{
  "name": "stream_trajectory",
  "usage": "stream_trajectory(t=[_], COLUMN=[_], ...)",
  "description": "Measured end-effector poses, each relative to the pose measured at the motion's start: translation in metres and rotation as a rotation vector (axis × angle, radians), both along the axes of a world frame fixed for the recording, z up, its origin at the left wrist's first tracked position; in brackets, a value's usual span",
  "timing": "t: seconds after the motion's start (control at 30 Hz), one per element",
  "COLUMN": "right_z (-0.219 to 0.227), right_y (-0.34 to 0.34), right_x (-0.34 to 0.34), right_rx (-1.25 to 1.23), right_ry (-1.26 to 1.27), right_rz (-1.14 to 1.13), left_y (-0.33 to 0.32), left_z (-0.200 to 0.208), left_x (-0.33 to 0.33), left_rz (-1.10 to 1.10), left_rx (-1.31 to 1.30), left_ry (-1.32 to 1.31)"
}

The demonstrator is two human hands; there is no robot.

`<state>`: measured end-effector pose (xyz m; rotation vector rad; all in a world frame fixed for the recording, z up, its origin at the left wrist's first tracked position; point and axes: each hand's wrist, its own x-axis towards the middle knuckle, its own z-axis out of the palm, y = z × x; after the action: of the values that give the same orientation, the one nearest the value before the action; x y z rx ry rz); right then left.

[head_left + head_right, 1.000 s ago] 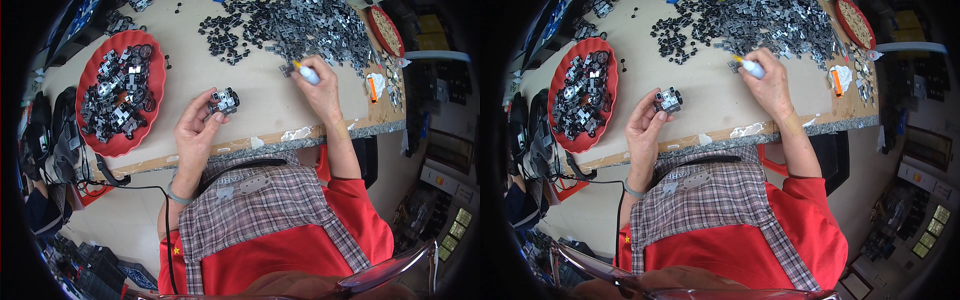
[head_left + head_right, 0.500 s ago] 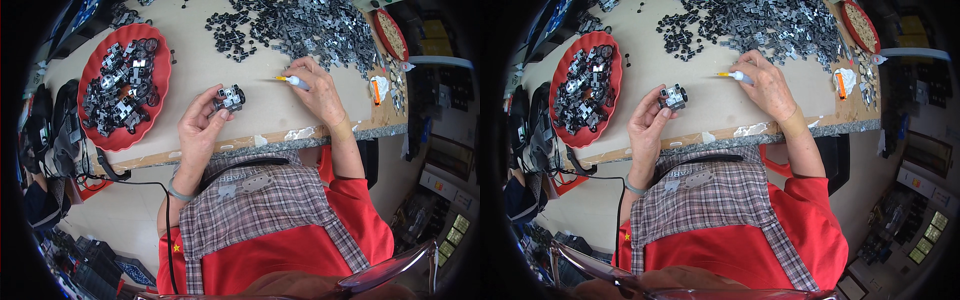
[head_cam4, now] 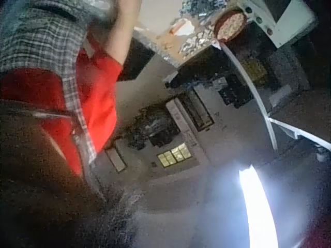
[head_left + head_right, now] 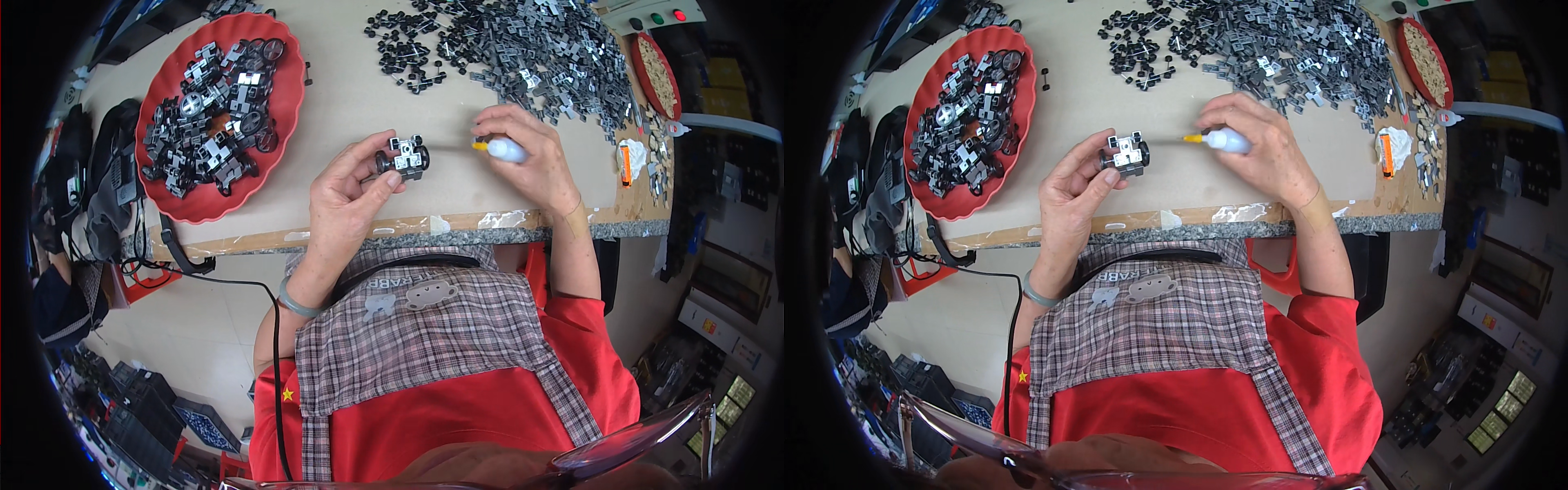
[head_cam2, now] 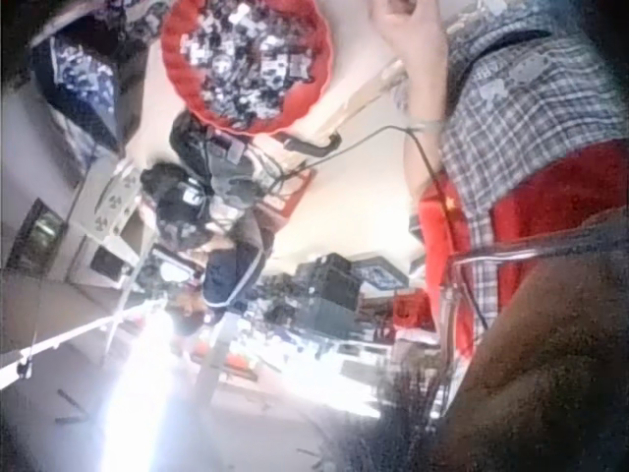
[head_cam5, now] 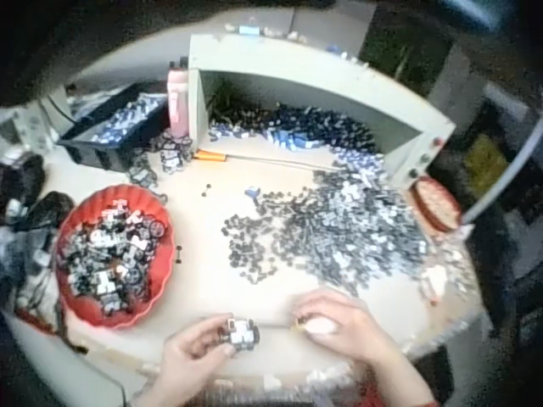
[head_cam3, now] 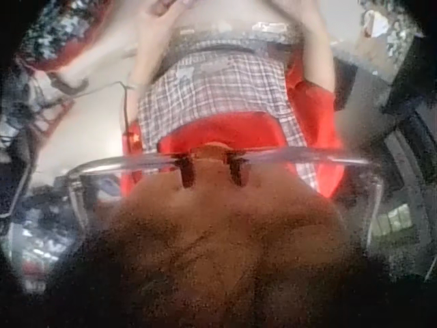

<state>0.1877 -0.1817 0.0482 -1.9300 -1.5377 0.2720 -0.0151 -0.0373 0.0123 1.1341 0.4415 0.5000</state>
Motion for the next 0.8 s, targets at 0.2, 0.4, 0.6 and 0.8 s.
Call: stream_trajectory(t=[0.2, 0.4, 0.6, 0.8], right_z=[-0.004, -0.018, -0.017, -0.019], right_y=[0.017, 0.023, 0.022, 0.023], right_x=[-0.044, -0.049, -0.053, -0.054], right_rx=[0.213, 0.297, 0.321, 0.320], right_ry=[0.672, 0.449, 0.435, 0.381], right_rz=[0.045, 0.100, 0.053, 0.062], left_y=[-0.001, -0.006, -0.006, -0.006], left_z=[0.002, 0.008, 0.020, 0.021], left_x=[-0.001, -0.002, -0.002, -0.001], left_rz=[-0.051, -0.019, 0.026, 0.052], left_rx=[-0.056, 0.119, 0.427, 0.591], left_ry=[0.015, 0.016, 0.064, 0.053])
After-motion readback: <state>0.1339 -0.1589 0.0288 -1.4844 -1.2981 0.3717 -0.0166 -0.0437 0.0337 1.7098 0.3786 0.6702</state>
